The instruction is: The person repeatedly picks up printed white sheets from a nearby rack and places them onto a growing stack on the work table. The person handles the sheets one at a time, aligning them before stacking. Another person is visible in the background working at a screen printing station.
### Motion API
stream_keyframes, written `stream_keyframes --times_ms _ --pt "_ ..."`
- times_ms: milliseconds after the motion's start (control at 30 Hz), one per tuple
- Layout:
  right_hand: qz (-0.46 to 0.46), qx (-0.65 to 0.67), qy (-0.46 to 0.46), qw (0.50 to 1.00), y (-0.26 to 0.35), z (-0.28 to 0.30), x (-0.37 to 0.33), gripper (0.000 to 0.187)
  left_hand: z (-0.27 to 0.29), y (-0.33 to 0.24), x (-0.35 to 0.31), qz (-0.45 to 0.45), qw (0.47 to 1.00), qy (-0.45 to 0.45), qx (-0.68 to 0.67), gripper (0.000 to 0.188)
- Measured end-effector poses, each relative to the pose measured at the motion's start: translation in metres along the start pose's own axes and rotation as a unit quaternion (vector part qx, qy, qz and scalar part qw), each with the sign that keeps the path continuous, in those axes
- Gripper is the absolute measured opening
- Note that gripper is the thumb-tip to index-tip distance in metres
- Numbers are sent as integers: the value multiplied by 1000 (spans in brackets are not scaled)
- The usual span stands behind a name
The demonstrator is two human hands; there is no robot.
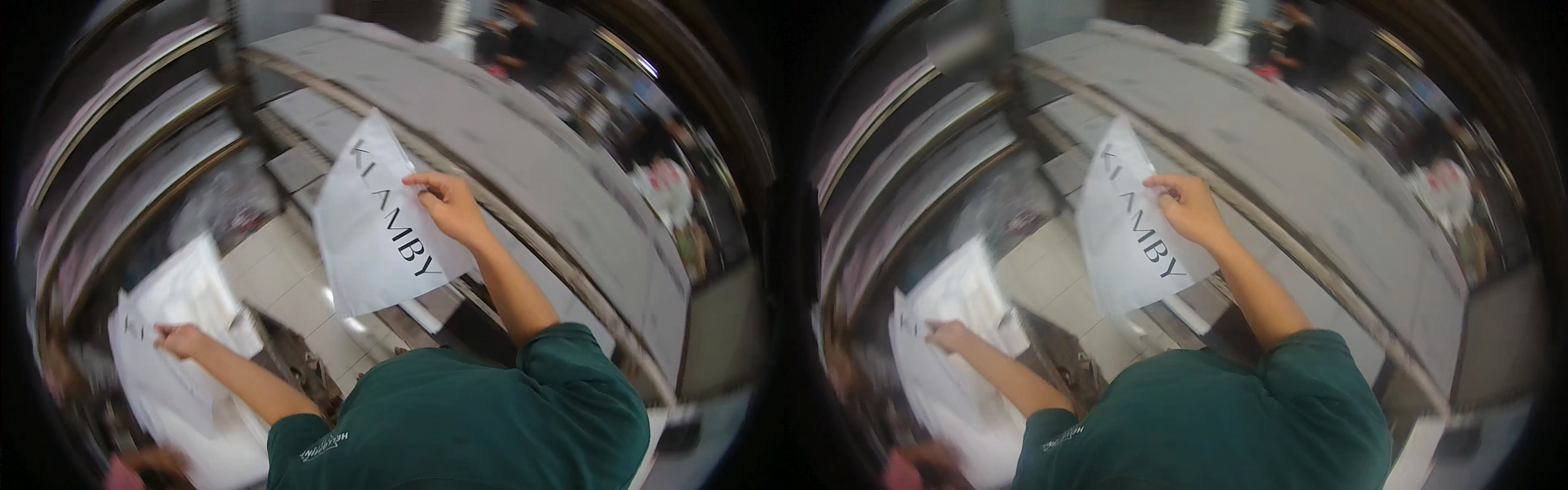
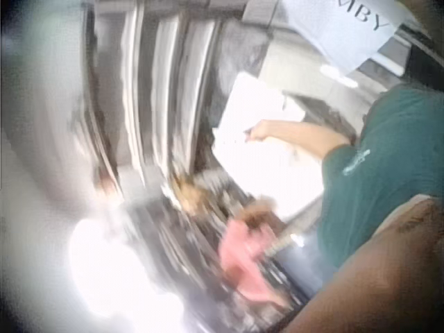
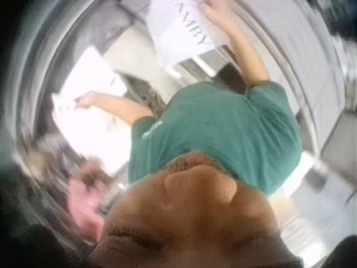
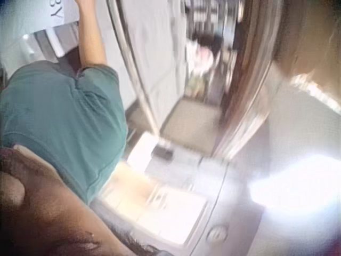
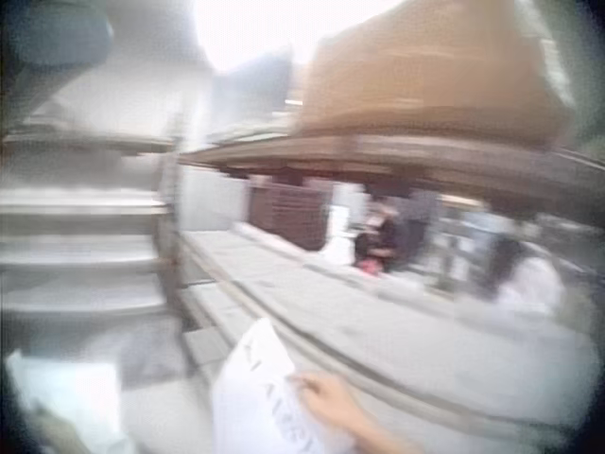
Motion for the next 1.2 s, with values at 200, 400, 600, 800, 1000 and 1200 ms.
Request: stream_keyframes --times_ms 200,400,600,800,1000,1200 --pt "-61 -97 -105 988 47 198 -56 32 -24 114 -90 -53 926 217 304 39" --pt "-190 -203 -274 921 105 409 -213 16 -13 102 -214 107 924 276 241 37" --pt "-261 -326 -191 888 74 549 -299 4 -3 72 -290 258 922 227 180 33" --pt "-301 -423 -166 838 -50 658 -346 8 34 34 -350 398 890 216 53 32" --pt "-224 -452 -161 848 -154 698 -323 13 75 -15 -397 460 859 211 79 30" --pt "-151 -469 -194 848 -209 703 -313 9 99 -62 -413 483 838 240 84 28"
Point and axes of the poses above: each hand's wrist, its own x-axis towards the middle knuckle, its own z-axis out of the back of the hand, y = z × x, the point moved 4 cm from there along x, towards the middle knuckle, and after that the axes turned 4 degrees about -z, right-handed, at the moved point
